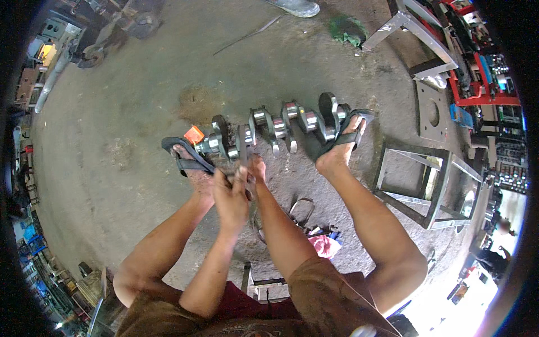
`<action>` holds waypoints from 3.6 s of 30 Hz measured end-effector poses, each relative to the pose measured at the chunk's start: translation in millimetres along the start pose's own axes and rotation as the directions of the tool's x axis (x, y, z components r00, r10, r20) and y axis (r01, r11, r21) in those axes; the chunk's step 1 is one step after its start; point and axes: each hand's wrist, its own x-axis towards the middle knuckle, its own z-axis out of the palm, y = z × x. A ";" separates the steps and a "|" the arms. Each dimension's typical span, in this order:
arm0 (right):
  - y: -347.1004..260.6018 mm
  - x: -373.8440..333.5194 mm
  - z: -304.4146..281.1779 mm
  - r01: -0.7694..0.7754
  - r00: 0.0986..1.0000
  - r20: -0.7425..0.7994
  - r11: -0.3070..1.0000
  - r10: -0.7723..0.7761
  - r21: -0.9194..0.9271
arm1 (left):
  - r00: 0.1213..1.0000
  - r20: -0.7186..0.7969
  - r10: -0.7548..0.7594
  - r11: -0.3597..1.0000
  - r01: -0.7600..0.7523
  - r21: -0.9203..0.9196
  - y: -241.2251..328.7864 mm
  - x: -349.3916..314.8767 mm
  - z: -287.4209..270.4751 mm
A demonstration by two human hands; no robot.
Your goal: The person sits on the floor and uses a metal file to scrape and clean the surfaces of a crankshaft held between their feet. They repeatedly file different journals and then wipe the crankshaft with a cloth.
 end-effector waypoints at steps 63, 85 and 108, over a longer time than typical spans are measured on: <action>-178.7 -334.0 -234.7 0.086 0.941 0.306 0.778 0.141 -0.622 | 0.479 0.737 -0.477 0.514 -0.528 0.676 24.4 -43.3 -109.2; -79.0 -140.4 22.5 0.253 0.929 0.362 0.853 -0.081 -0.457 | 0.507 0.770 -0.387 0.528 -0.563 0.636 -81.1 118.5 -165.6; -17.9 -99.0 17.3 -0.327 0.937 0.052 0.821 0.344 0.468 | 0.966 0.182 0.184 0.407 -0.243 0.880 -135.7 110.9 -154.0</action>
